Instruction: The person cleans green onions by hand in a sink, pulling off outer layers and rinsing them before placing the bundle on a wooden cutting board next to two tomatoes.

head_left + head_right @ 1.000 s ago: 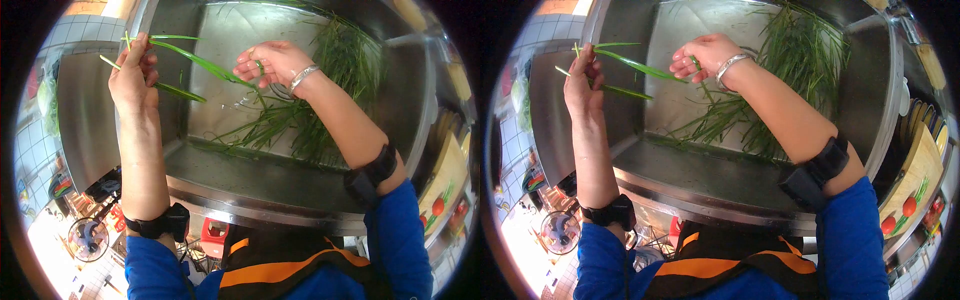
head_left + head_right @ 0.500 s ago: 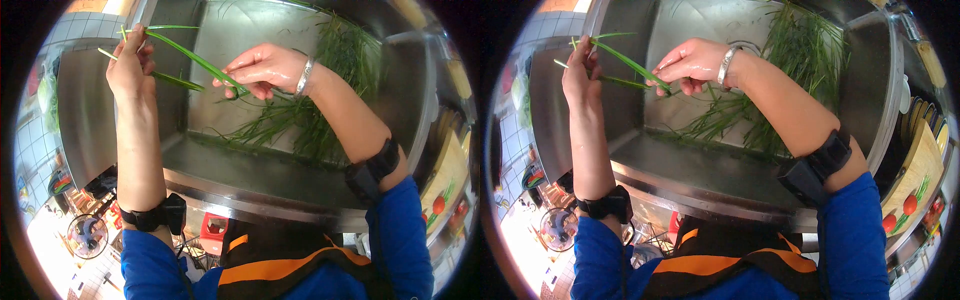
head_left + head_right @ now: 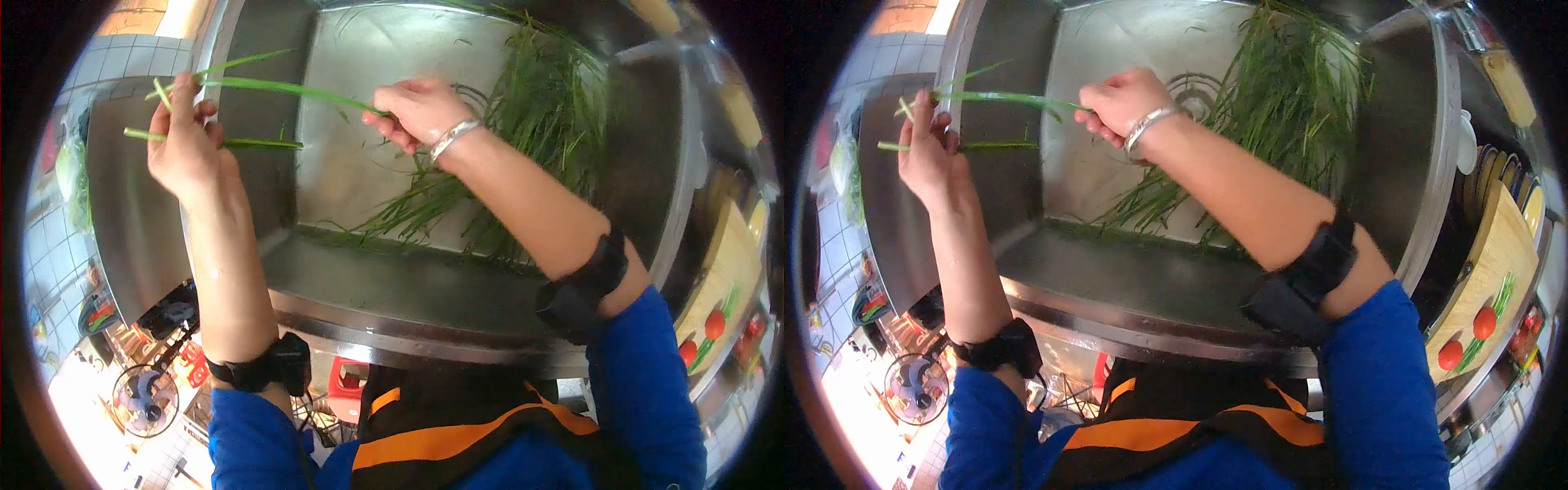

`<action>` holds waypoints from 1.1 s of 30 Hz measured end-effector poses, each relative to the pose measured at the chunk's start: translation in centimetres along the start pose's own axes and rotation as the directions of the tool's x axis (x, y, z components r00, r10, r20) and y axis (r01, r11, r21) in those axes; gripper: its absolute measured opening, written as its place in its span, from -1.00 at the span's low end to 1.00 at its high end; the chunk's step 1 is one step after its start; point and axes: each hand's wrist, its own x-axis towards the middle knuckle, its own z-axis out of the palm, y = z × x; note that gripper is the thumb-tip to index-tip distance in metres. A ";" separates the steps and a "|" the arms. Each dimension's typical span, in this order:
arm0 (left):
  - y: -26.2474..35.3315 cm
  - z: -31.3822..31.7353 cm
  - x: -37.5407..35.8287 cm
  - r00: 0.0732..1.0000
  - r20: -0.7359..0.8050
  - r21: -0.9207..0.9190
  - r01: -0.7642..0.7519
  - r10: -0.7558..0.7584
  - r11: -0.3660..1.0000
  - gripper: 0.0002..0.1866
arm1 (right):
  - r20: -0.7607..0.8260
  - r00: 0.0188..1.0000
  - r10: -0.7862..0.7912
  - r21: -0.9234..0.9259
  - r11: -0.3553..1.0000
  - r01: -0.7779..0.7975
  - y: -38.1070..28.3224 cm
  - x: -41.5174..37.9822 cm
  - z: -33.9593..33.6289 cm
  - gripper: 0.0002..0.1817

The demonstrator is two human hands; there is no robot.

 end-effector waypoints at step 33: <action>0.8 -4.5 1.1 0.969 0.205 -0.079 0.156 -0.138 0.985 -0.83 | 0.028 0.832 0.554 -0.839 -0.440 0.321 7.9 -4.1 -8.6 -0.70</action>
